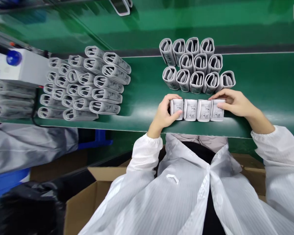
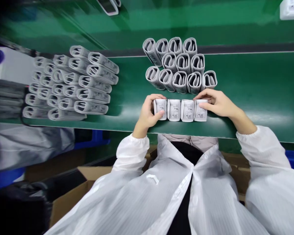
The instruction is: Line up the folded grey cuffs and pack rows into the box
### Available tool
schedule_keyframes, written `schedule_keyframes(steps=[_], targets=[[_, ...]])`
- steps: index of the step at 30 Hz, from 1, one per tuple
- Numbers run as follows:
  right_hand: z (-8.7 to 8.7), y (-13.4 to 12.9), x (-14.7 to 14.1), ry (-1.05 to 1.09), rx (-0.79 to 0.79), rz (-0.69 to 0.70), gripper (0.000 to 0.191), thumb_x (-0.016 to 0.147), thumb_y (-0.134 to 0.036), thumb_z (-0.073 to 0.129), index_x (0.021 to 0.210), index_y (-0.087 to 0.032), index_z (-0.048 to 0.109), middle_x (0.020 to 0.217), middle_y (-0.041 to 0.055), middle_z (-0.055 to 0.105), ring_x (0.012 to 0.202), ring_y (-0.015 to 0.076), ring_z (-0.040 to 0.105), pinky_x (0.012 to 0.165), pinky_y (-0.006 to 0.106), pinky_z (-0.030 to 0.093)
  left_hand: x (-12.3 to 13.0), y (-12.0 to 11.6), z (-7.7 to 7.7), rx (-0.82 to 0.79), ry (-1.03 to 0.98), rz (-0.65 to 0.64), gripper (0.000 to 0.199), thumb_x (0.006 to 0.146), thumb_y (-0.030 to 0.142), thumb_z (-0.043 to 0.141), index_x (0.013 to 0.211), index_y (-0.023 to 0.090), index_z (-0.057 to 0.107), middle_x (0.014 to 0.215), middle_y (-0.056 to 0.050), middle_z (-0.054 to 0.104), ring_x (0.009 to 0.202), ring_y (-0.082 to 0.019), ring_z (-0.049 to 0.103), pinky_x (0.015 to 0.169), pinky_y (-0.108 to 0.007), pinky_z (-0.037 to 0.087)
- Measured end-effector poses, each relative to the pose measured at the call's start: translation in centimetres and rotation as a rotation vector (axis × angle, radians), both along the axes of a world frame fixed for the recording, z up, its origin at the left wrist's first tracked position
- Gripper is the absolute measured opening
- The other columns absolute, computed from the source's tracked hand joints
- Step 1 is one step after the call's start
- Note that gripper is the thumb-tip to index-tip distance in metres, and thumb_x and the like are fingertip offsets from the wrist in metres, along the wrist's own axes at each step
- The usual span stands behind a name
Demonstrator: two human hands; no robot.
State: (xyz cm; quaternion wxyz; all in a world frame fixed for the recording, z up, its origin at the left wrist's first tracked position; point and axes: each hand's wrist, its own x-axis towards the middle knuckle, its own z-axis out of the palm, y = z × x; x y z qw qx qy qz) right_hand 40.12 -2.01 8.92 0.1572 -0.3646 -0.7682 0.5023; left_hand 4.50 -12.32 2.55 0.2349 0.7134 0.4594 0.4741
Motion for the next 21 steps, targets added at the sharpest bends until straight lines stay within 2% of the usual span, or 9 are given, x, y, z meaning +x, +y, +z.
schedule_keyframes(steps=[7, 13, 15, 18, 21], targets=[[0.4, -0.1, -0.2, -0.004, 0.039, -0.015, 0.055, 0.106, -0.075, 0.062, 0.112, -0.024, 0.080, 0.144, 0.0200, 0.082, 0.121, 0.0366, 0.080, 0.095, 0.054, 0.068, -0.1, 0.0, -0.3, 0.039, -0.029, 0.143, 0.055, 0.109, 0.080, 0.056, 0.127, 0.029, 0.063, 0.120, -0.009, 0.074, 0.114, -0.029, 0.077, 0.101, -0.049, 0.067], [0.9, 0.0, -0.3, -0.077, 0.110, 0.019, 0.056, 0.112, -0.072, 0.053, 0.113, -0.026, 0.085, 0.143, 0.0179, 0.082, 0.123, 0.0369, 0.080, 0.098, 0.056, 0.066, -0.5, -0.2, -0.9, 0.044, -0.038, 0.204, 0.063, 0.106, 0.088, 0.051, 0.125, 0.029, 0.063, 0.118, -0.008, 0.071, 0.113, -0.029, 0.077, 0.104, -0.051, 0.066], [0.9, 0.0, -0.3, -0.062, 0.111, 0.012, 0.054, 0.112, -0.070, 0.054, 0.113, -0.026, 0.085, 0.143, 0.0182, 0.082, 0.122, 0.0374, 0.080, 0.098, 0.057, 0.066, -0.6, -0.2, -1.0, 0.035, -0.031, 0.204, 0.064, 0.106, 0.088, 0.052, 0.126, 0.028, 0.064, 0.118, -0.008, 0.071, 0.114, -0.029, 0.077, 0.105, -0.051, 0.066], [0.6, 0.0, -0.3, -0.039, 0.060, -0.012, 0.053, 0.109, -0.073, 0.059, 0.109, -0.026, 0.084, 0.141, 0.0173, 0.083, 0.121, 0.0368, 0.080, 0.099, 0.058, 0.066, -0.6, -0.2, -0.9, 0.076, -0.072, 0.150, 0.056, 0.109, 0.080, 0.056, 0.130, 0.029, 0.066, 0.120, -0.008, 0.072, 0.114, -0.028, 0.078, 0.104, -0.049, 0.066], [-0.2, 0.2, -0.3, 0.099, -0.019, -0.059, 0.053, 0.100, -0.078, 0.075, 0.093, -0.026, 0.081, 0.132, 0.0142, 0.085, 0.115, 0.0346, 0.079, 0.099, 0.056, 0.066, -0.4, 0.0, -0.7, 0.116, -0.108, 0.109, 0.051, 0.110, 0.076, 0.059, 0.131, 0.030, 0.068, 0.121, -0.007, 0.074, 0.113, -0.027, 0.078, 0.102, -0.046, 0.066]])
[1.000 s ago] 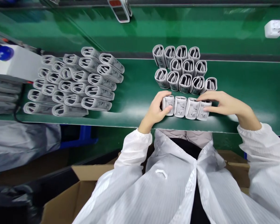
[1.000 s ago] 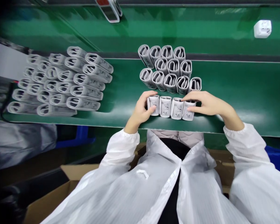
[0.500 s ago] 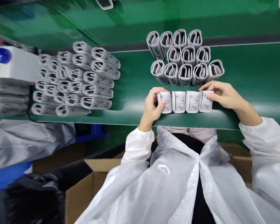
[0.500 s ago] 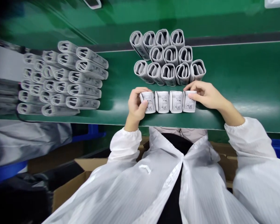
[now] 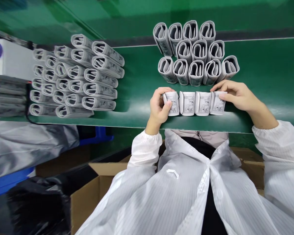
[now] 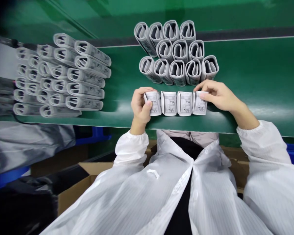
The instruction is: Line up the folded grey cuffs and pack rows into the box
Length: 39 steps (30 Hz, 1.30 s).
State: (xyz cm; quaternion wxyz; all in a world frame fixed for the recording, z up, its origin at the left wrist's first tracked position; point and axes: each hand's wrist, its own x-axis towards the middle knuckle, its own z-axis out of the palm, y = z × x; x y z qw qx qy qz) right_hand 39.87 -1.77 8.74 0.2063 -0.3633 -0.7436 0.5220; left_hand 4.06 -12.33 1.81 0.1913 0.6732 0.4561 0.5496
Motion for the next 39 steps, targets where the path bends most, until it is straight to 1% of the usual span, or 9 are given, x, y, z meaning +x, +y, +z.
schedule_keyframes(steps=[3, 6, 15, 21, 26, 29, 32, 36, 39], targets=[[-0.72, 0.20, -0.05, 0.149, -0.068, -0.037, 0.053, 0.090, -0.075, 0.091, 0.079, -0.026, 0.074, 0.121, 0.0111, 0.087, 0.108, 0.0319, 0.079, 0.097, 0.052, 0.066, 0.10, 0.10, 0.10, -0.004, -0.005, 0.004, 0.052, 0.109, 0.077, 0.061, 0.129, 0.030, 0.069, 0.119, -0.007, 0.075, 0.112, -0.027, 0.078, 0.103, -0.046, 0.066], [-0.97, 0.26, -0.10, 0.187, -0.105, -0.042, 0.050, 0.087, -0.070, 0.097, 0.077, -0.026, 0.073, 0.119, 0.0091, 0.086, 0.105, 0.0302, 0.078, 0.093, 0.049, 0.066, 0.19, 0.08, 0.12, -0.028, -0.004, 0.026, 0.053, 0.108, 0.079, 0.061, 0.127, 0.030, 0.069, 0.119, -0.007, 0.075, 0.112, -0.028, 0.078, 0.103, -0.047, 0.066], [-0.98, 0.18, -0.04, 0.175, -0.099, -0.032, 0.045, 0.088, -0.065, 0.097, 0.079, -0.026, 0.075, 0.121, 0.0086, 0.086, 0.104, 0.0292, 0.078, 0.087, 0.047, 0.065, 0.41, 0.00, 0.41, -0.054, 0.014, 0.044, 0.046, 0.109, 0.072, 0.064, 0.124, 0.029, 0.070, 0.117, -0.007, 0.077, 0.109, -0.027, 0.079, 0.097, -0.044, 0.067], [-1.09, 0.38, -0.05, 0.179, -0.078, -0.017, 0.045, 0.092, -0.066, 0.093, 0.079, -0.026, 0.077, 0.120, 0.0082, 0.087, 0.105, 0.0288, 0.078, 0.093, 0.047, 0.064, 0.44, 0.03, 0.45, -0.041, 0.013, 0.036, 0.040, 0.109, 0.066, 0.066, 0.125, 0.029, 0.071, 0.118, -0.006, 0.078, 0.109, -0.026, 0.079, 0.095, -0.042, 0.067], [-0.96, 0.44, -0.10, 0.194, -0.095, -0.015, 0.045, 0.091, -0.064, 0.094, 0.077, -0.026, 0.076, 0.120, 0.0086, 0.086, 0.105, 0.0296, 0.078, 0.098, 0.050, 0.063, 0.28, -0.03, 0.19, -0.058, 0.020, 0.078, 0.048, 0.108, 0.073, 0.064, 0.123, 0.028, 0.071, 0.116, -0.007, 0.077, 0.109, -0.027, 0.079, 0.096, -0.044, 0.067], [-0.95, 0.45, -0.11, 0.205, -0.092, -0.006, 0.045, 0.092, -0.063, 0.094, 0.075, -0.025, 0.075, 0.118, 0.0093, 0.085, 0.106, 0.0297, 0.078, 0.099, 0.051, 0.062, 0.02, -0.02, -0.05, -0.030, -0.011, 0.102, 0.050, 0.107, 0.075, 0.064, 0.123, 0.028, 0.071, 0.116, -0.006, 0.077, 0.108, -0.026, 0.079, 0.097, -0.044, 0.067], [-1.01, 0.47, -0.09, 0.212, -0.080, 0.007, 0.048, 0.093, -0.063, 0.093, 0.073, -0.025, 0.072, 0.117, 0.0096, 0.085, 0.106, 0.0296, 0.077, 0.098, 0.050, 0.061, -0.18, 0.04, -0.26, -0.005, -0.030, 0.124, 0.051, 0.106, 0.076, 0.064, 0.123, 0.028, 0.071, 0.115, -0.006, 0.076, 0.107, -0.025, 0.078, 0.098, -0.044, 0.067], [-1.05, 0.51, -0.06, 0.209, -0.061, 0.013, 0.054, 0.092, -0.066, 0.094, 0.069, -0.024, 0.068, 0.116, 0.0099, 0.085, 0.105, 0.0300, 0.077, 0.096, 0.050, 0.060, -0.19, 0.08, -0.31, -0.047, -0.029, 0.140, 0.057, 0.104, 0.081, 0.064, 0.122, 0.027, 0.071, 0.113, -0.006, 0.074, 0.107, -0.026, 0.077, 0.100, -0.045, 0.067], [-1.11, 0.53, -0.06, 0.200, -0.050, 0.011, 0.058, 0.089, -0.069, 0.095, 0.067, -0.024, 0.066, 0.113, 0.0097, 0.085, 0.105, 0.0304, 0.076, 0.095, 0.049, 0.060, -0.11, 0.05, -0.18, -0.061, -0.039, 0.123, 0.055, 0.105, 0.079, 0.066, 0.122, 0.028, 0.071, 0.114, -0.006, 0.074, 0.107, -0.026, 0.077, 0.101, -0.045, 0.067]])
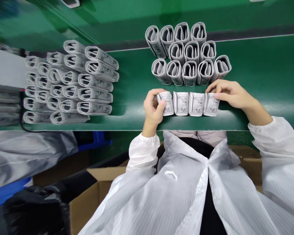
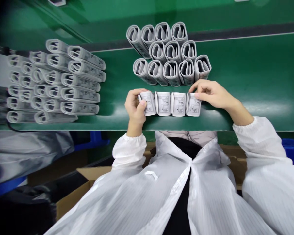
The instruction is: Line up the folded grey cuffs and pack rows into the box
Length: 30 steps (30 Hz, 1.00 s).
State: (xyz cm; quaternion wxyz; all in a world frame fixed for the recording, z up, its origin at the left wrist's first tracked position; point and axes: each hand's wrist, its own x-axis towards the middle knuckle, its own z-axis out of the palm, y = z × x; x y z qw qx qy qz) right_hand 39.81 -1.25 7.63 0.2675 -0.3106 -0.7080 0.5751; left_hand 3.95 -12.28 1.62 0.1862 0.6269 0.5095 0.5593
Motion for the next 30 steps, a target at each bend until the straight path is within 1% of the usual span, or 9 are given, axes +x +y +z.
schedule_keyframes(steps=[3, 8, 13, 18, 24, 30], targets=[[-0.1, 0.0, 0.0, -0.002, 0.002, -0.002, 0.058, 0.088, -0.070, 0.095, 0.068, -0.024, 0.065, 0.113, 0.0094, 0.085, 0.106, 0.0296, 0.075, 0.093, 0.047, 0.060, 0.1, -0.1, 0.1, -0.013, 0.005, -0.009, 0.052, 0.105, 0.077, 0.067, 0.122, 0.027, 0.072, 0.114, -0.006, 0.075, 0.107, -0.025, 0.077, 0.101, -0.044, 0.067], [-0.1, -0.1, 0.0, -0.003, -0.002, 0.002, 0.053, 0.090, -0.066, 0.095, 0.072, -0.024, 0.067, 0.114, 0.0094, 0.084, 0.107, 0.0281, 0.075, 0.092, 0.045, 0.060, 0.2, -0.1, 0.3, -0.044, 0.007, -0.017, 0.052, 0.105, 0.077, 0.068, 0.122, 0.028, 0.072, 0.115, -0.006, 0.076, 0.106, -0.024, 0.077, 0.099, -0.043, 0.068], [0.4, -0.3, -0.1, -0.026, -0.041, -0.004, 0.054, 0.088, -0.068, 0.096, 0.072, -0.025, 0.067, 0.115, 0.0092, 0.083, 0.109, 0.0290, 0.074, 0.095, 0.047, 0.061, 0.4, -0.2, 0.5, -0.066, 0.005, -0.016, 0.051, 0.104, 0.076, 0.069, 0.122, 0.028, 0.072, 0.116, -0.006, 0.076, 0.106, -0.025, 0.077, 0.097, -0.042, 0.068], [0.7, -0.3, -0.3, -0.020, -0.061, -0.007, 0.056, 0.085, -0.072, 0.097, 0.072, -0.025, 0.069, 0.111, 0.0096, 0.082, 0.109, 0.0307, 0.073, 0.098, 0.050, 0.061, 0.4, -0.2, 0.6, -0.104, 0.033, 0.009, 0.057, 0.102, 0.082, 0.067, 0.120, 0.027, 0.071, 0.115, -0.007, 0.076, 0.107, -0.025, 0.077, 0.095, -0.042, 0.068], [0.9, -0.2, -0.2, -0.030, -0.065, -0.004, 0.049, 0.090, -0.065, 0.094, 0.072, -0.025, 0.070, 0.112, 0.0090, 0.083, 0.108, 0.0313, 0.073, 0.099, 0.051, 0.061, 0.4, -0.3, 0.7, -0.107, 0.038, 0.016, 0.057, 0.103, 0.081, 0.067, 0.119, 0.027, 0.072, 0.115, -0.007, 0.077, 0.107, -0.025, 0.077, 0.096, -0.042, 0.067], [0.8, -0.2, -0.2, -0.014, -0.082, -0.007, 0.046, 0.090, -0.062, 0.094, 0.074, -0.025, 0.072, 0.114, 0.0091, 0.083, 0.105, 0.0283, 0.073, 0.099, 0.048, 0.062, 0.4, -0.4, 0.6, -0.090, 0.018, -0.010, 0.051, 0.105, 0.074, 0.070, 0.123, 0.026, 0.074, 0.117, -0.007, 0.078, 0.105, -0.024, 0.077, 0.094, -0.038, 0.066]])
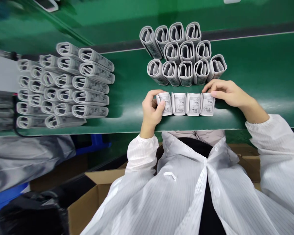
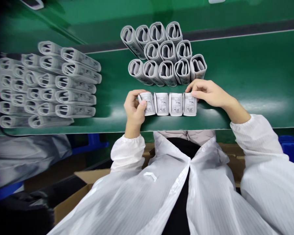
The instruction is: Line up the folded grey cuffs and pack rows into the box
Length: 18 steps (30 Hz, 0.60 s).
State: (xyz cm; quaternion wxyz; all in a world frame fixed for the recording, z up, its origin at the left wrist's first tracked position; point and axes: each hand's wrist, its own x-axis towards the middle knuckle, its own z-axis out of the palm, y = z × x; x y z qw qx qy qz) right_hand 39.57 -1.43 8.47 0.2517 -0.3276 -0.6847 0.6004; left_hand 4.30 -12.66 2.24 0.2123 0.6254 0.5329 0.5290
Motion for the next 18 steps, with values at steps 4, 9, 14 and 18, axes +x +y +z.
schedule_keyframes(steps=[4, 9, 14, 18], targets=[[-0.21, 0.06, 0.03, 0.004, 0.002, 0.004, 0.049, 0.091, -0.066, 0.093, 0.074, -0.025, 0.071, 0.115, 0.0083, 0.084, 0.105, 0.0280, 0.073, 0.100, 0.048, 0.062, 0.00, -0.03, -0.08, -0.002, 0.000, 0.007, 0.051, 0.104, 0.074, 0.070, 0.122, 0.026, 0.074, 0.117, -0.007, 0.078, 0.105, -0.023, 0.077, 0.092, -0.037, 0.066], [-0.31, 0.13, 0.09, 0.012, 0.002, 0.017, 0.050, 0.093, -0.066, 0.090, 0.073, -0.025, 0.070, 0.118, 0.0076, 0.085, 0.105, 0.0286, 0.074, 0.103, 0.050, 0.061, 0.06, 0.00, 0.04, -0.033, 0.019, 0.029, 0.058, 0.102, 0.081, 0.068, 0.119, 0.026, 0.072, 0.115, -0.007, 0.077, 0.104, -0.023, 0.078, 0.093, -0.038, 0.067], [-0.32, 0.21, 0.15, 0.014, 0.010, 0.032, 0.050, 0.094, -0.066, 0.089, 0.073, -0.025, 0.069, 0.119, 0.0072, 0.085, 0.108, 0.0290, 0.074, 0.106, 0.050, 0.060, 0.08, 0.01, 0.20, -0.049, 0.025, 0.028, 0.059, 0.101, 0.083, 0.067, 0.119, 0.026, 0.071, 0.115, -0.007, 0.076, 0.104, -0.024, 0.078, 0.093, -0.039, 0.067], [-0.35, 0.23, 0.21, 0.016, 0.020, 0.043, 0.050, 0.096, -0.066, 0.087, 0.073, -0.025, 0.069, 0.120, 0.0073, 0.085, 0.109, 0.0286, 0.074, 0.107, 0.049, 0.059, 0.06, 0.00, 0.33, -0.039, 0.014, 0.013, 0.056, 0.102, 0.079, 0.069, 0.119, 0.026, 0.072, 0.115, -0.007, 0.077, 0.102, -0.023, 0.077, 0.090, -0.038, 0.066]])
